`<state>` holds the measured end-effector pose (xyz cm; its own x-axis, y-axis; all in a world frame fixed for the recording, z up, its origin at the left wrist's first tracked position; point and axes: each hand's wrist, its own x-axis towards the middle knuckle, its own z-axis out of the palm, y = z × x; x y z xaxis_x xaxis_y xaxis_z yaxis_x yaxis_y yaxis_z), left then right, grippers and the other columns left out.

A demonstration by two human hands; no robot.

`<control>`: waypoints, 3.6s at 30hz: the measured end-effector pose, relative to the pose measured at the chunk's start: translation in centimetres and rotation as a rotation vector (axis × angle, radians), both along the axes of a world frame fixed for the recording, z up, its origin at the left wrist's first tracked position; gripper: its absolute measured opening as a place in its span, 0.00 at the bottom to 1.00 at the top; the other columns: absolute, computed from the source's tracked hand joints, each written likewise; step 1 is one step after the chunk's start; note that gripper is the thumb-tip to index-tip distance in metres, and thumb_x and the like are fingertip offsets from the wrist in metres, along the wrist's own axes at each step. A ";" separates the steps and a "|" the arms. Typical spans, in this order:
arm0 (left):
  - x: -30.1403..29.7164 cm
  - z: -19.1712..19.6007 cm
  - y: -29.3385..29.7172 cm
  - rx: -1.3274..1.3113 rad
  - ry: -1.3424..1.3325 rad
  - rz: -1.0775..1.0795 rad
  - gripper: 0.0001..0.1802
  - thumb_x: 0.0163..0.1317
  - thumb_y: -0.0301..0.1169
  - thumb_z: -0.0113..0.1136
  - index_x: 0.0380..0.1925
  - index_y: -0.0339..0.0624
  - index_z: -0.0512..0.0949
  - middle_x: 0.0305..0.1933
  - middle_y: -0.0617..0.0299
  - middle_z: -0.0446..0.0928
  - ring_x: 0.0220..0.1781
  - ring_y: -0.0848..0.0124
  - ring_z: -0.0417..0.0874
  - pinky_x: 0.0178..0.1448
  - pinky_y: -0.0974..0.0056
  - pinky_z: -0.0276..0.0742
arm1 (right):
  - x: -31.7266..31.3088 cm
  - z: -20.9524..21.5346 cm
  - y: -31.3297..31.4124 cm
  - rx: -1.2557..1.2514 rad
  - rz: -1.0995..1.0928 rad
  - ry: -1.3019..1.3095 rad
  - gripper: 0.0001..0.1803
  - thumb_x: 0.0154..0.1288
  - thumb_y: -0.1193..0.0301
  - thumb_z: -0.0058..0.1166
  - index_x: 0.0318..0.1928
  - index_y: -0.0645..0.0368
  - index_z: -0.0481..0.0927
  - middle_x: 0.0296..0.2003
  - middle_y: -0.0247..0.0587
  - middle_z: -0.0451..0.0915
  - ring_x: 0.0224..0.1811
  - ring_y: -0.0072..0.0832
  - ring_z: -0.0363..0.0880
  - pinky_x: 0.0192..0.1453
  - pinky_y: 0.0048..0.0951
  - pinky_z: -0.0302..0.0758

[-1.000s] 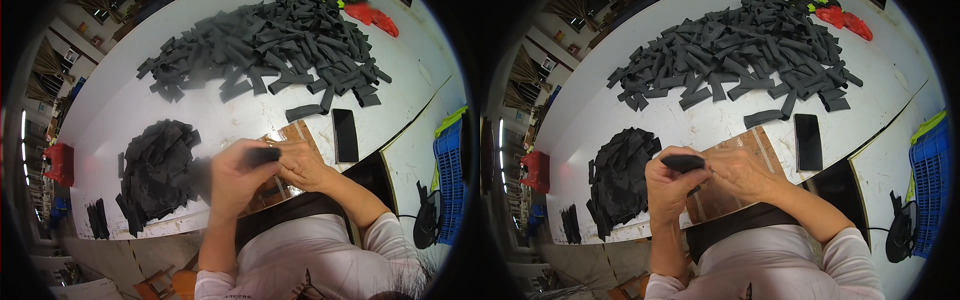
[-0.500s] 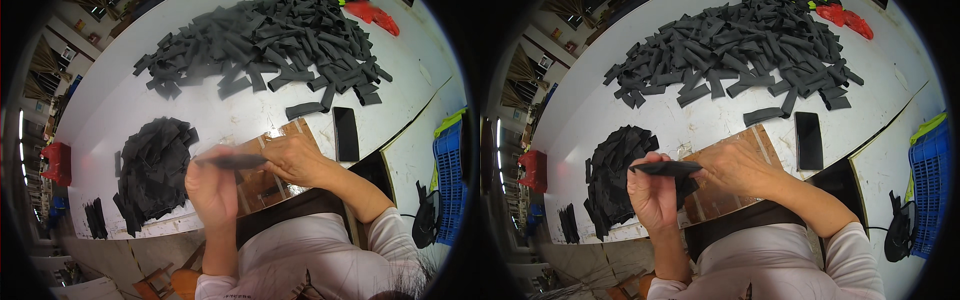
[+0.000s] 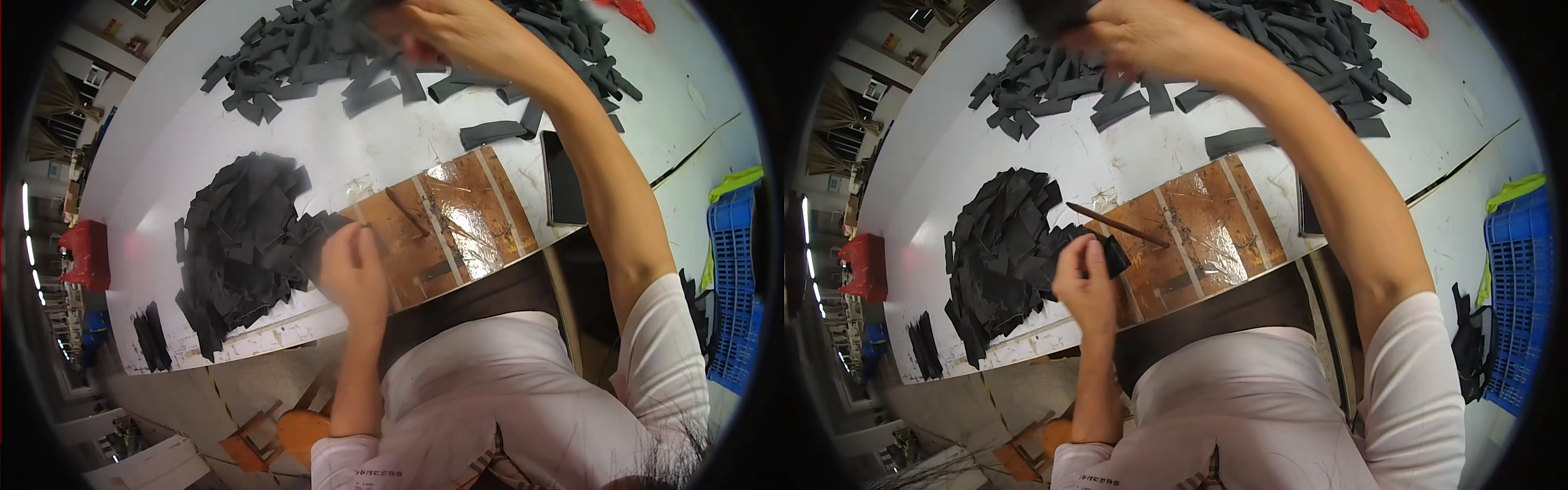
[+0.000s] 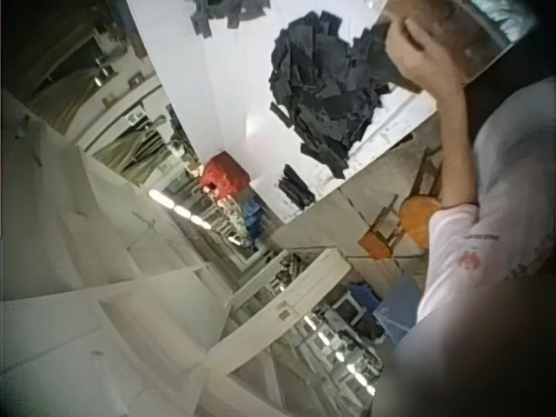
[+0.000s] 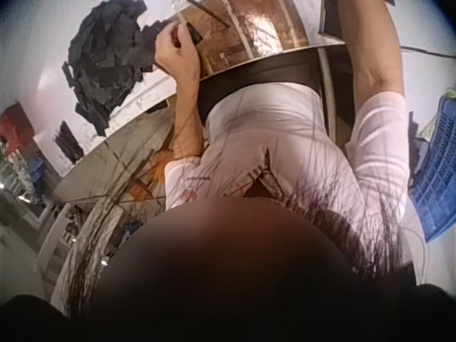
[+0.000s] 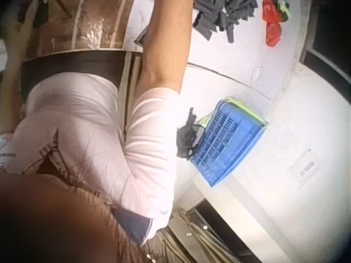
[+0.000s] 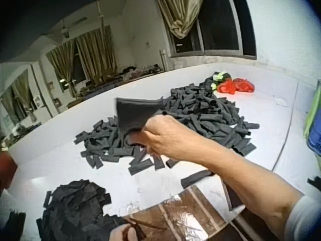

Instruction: The recorder is applying adhesive to rectangular foam pieces and organizing them on the assembly table.

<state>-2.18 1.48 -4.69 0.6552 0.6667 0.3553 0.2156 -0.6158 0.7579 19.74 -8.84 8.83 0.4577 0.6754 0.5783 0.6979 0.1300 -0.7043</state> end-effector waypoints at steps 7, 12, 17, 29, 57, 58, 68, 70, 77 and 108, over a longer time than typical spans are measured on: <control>-1.1 -4.7 0.1 0.458 0.310 0.042 0.13 0.48 0.29 0.56 0.34 0.35 0.71 0.34 0.52 0.69 0.40 0.54 0.69 0.42 0.57 0.65 | -9.4 -6.6 -3.9 -0.259 -0.238 0.111 0.07 0.57 0.75 0.45 0.32 0.65 0.74 0.19 0.42 0.74 0.20 0.27 0.74 0.26 0.27 0.69; -0.9 -4.9 1.0 0.443 0.207 0.047 0.09 0.48 0.24 0.56 0.31 0.34 0.71 0.33 0.49 0.69 0.37 0.53 0.71 0.40 0.57 0.67 | -14.5 -10.8 -4.7 -0.384 -0.051 0.227 0.05 0.54 0.74 0.50 0.29 0.63 0.74 0.20 0.46 0.74 0.22 0.39 0.74 0.26 0.31 0.70; -0.6 -4.5 2.7 0.422 0.286 0.091 0.08 0.49 0.24 0.55 0.32 0.35 0.72 0.31 0.49 0.70 0.33 0.53 0.73 0.36 0.57 0.68 | -15.8 -12.7 -4.5 -0.399 -0.042 0.299 0.05 0.52 0.74 0.50 0.26 0.64 0.74 0.18 0.51 0.74 0.21 0.46 0.74 0.26 0.38 0.71; -3.8 4.3 2.3 -0.847 -0.062 -0.350 0.06 0.57 0.26 0.51 0.29 0.34 0.74 0.30 0.66 0.73 0.31 0.80 0.71 0.41 0.75 0.65 | -16.4 -10.2 -3.8 -0.174 -0.151 0.256 0.15 0.51 0.72 0.57 0.40 0.61 0.72 0.30 0.40 0.74 0.28 0.31 0.72 0.30 0.27 0.70; -5.1 2.8 -2.1 -1.364 -0.039 -0.245 0.10 0.54 0.29 0.53 0.34 0.36 0.71 0.27 0.60 0.75 0.27 0.74 0.75 0.28 0.74 0.70 | -15.9 -12.5 -5.1 -0.213 -0.202 -0.303 0.14 0.23 0.83 0.55 0.20 0.62 0.72 0.18 0.39 0.65 0.21 0.34 0.66 0.22 0.30 0.63; -5.1 2.9 -2.0 -1.399 -0.046 -0.254 0.09 0.54 0.29 0.52 0.34 0.35 0.71 0.27 0.59 0.75 0.27 0.72 0.76 0.27 0.72 0.71 | -15.8 -12.5 -5.0 -0.214 -0.200 -0.301 0.14 0.23 0.83 0.55 0.20 0.62 0.72 0.18 0.39 0.65 0.21 0.34 0.66 0.22 0.30 0.63; -5.0 2.5 -2.0 -1.421 -0.001 -0.249 0.05 0.52 0.25 0.52 0.28 0.36 0.70 0.24 0.59 0.73 0.25 0.69 0.78 0.22 0.70 0.74 | -15.4 -12.9 -4.8 -0.210 -0.229 -0.505 0.07 0.30 0.76 0.49 0.14 0.57 0.64 0.17 0.34 0.59 0.21 0.28 0.62 0.22 0.27 0.63; -5.0 2.3 -1.9 -1.432 0.018 -0.238 0.04 0.52 0.25 0.52 0.28 0.36 0.70 0.24 0.58 0.73 0.25 0.69 0.78 0.22 0.70 0.74 | -15.4 -13.0 -4.8 -0.205 -0.230 -0.559 0.07 0.30 0.75 0.48 0.14 0.56 0.64 0.17 0.34 0.59 0.21 0.27 0.62 0.23 0.26 0.62; -5.4 2.0 -2.1 -1.491 0.020 -0.186 0.03 0.53 0.24 0.51 0.27 0.36 0.69 0.24 0.58 0.74 0.25 0.69 0.78 0.22 0.70 0.74 | -15.4 -13.6 -4.7 -0.230 -0.208 -0.631 0.06 0.30 0.73 0.48 0.13 0.55 0.64 0.17 0.33 0.59 0.21 0.25 0.61 0.23 0.24 0.59; -4.7 1.0 -5.3 -0.337 0.011 -0.114 0.04 0.48 0.19 0.56 0.26 0.37 0.72 0.18 0.62 0.71 0.18 0.78 0.70 0.21 0.72 0.66 | -18.0 -11.5 -3.8 -0.198 -0.113 0.171 0.07 0.48 0.81 0.53 0.31 0.65 0.74 0.23 0.45 0.70 0.24 0.36 0.71 0.26 0.29 0.68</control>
<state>-6.84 -3.83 -3.68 0.7348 0.6675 0.1204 0.1694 -0.3525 0.9203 1.72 -12.61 -2.66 0.6164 0.7064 0.3480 0.5688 -0.0939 -0.8171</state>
